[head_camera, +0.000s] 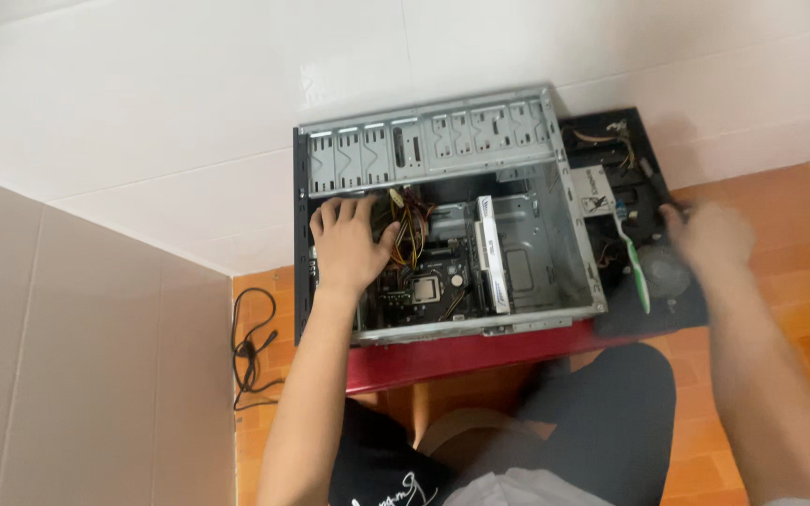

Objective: The person cleans the interior of a desktop computer case using a toothbrush. They brush the motherboard, power supply, and other internal components to remove dust.

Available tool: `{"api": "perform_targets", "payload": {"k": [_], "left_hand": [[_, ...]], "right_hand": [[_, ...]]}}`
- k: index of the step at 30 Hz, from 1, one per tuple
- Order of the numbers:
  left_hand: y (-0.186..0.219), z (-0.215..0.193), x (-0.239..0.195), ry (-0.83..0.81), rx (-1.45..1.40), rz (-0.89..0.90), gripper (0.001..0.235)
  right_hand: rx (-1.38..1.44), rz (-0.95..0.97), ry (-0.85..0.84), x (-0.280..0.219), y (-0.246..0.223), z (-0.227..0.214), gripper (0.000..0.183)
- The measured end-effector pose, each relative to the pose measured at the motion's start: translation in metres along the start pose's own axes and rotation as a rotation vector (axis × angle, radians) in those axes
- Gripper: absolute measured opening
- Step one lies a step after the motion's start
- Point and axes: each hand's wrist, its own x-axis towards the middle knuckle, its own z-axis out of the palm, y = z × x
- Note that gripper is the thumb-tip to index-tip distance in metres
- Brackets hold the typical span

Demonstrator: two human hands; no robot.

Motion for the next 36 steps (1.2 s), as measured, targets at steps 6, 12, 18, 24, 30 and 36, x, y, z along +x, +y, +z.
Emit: {"api": "perform_targets", "payload": {"k": [6,12,18,24,30,36], "left_hand": [[-0.006,0.017,-0.007,-0.021,0.052,0.023,0.041],[-0.012,0.018,-0.019,-0.105,0.109,0.009,0.032],[0.005,0.004,-0.017,-0.292,0.138,0.037,0.048],[0.038,-0.025,-0.012,-0.630,0.306,-0.018,0.056],[0.041,-0.024,-0.015,-0.622,0.326,-0.017,0.055],[0.031,-0.001,-0.004,-0.438,0.238,-0.015,0.046]], "right_hand": [[0.076,0.098,-0.132,0.000,-0.030,-0.004,0.049],[0.014,0.113,-0.080,-0.004,-0.033,0.013,0.048],[-0.010,0.079,-0.116,-0.021,-0.047,-0.010,0.040],[-0.086,0.093,-0.177,-0.020,-0.046,-0.006,0.053],[-0.039,-0.072,0.032,-0.033,-0.026,0.026,0.054],[0.059,-0.202,0.366,-0.072,-0.017,0.027,0.047]]}}
